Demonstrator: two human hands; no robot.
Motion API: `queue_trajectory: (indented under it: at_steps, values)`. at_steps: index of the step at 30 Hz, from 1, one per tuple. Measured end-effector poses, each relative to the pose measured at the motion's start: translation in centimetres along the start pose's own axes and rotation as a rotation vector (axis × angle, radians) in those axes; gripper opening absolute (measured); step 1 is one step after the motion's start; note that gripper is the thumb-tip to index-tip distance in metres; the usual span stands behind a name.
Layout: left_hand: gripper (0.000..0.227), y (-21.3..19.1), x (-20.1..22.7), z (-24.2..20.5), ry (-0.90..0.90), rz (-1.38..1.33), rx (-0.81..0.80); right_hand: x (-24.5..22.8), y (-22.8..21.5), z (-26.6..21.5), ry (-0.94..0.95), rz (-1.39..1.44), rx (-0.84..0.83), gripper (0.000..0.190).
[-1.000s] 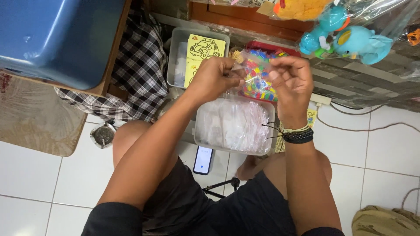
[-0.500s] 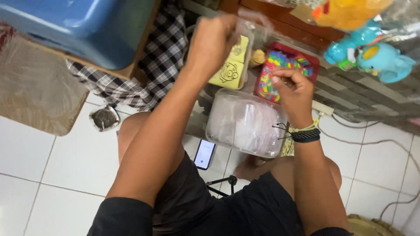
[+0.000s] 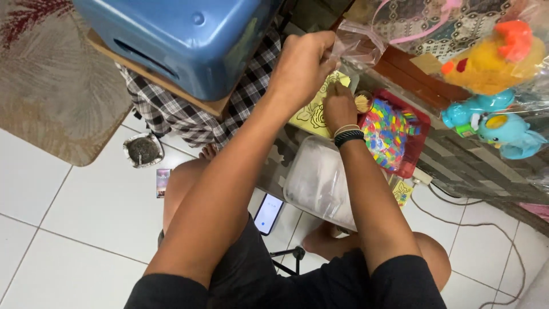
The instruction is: The person packages small cartoon-themed cards into plastic bags, sealing them by hand.
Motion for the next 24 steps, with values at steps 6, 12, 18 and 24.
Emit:
queue_trajectory:
  at_steps: [6, 12, 18, 24]
  values:
    - [0.012, -0.2, 0.7, 0.5, -0.002, -0.055, -0.003, -3.7, -1.9, -0.6, -0.308, -0.435, 0.154, 0.017]
    - [0.017, 0.7, 1.0, 0.4, 0.013, -0.019, -0.019, -3.8, -4.3, -1.0, -0.375, -0.37, 0.281, 0.028]
    - [0.014, 1.1, 0.7, 0.7, -0.037, -0.053, -0.042, -5.3, -8.9, -1.7, -0.381, -0.229, 0.288, 0.015]
    - [0.018, 2.8, -0.1, 1.0, -0.17, -0.15, -0.152, -6.4, -19.4, -6.3, -0.273, -0.274, 0.285, 0.003]
Point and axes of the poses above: each hand's wrist, its own z-axis towards the middle knuckle, its own y-axis out of the palm, x = y × z, the point moved 9 cm from there along z, towards the middle knuckle, and after that the axes turned 9 degrees about z, right-handed, at the moved point
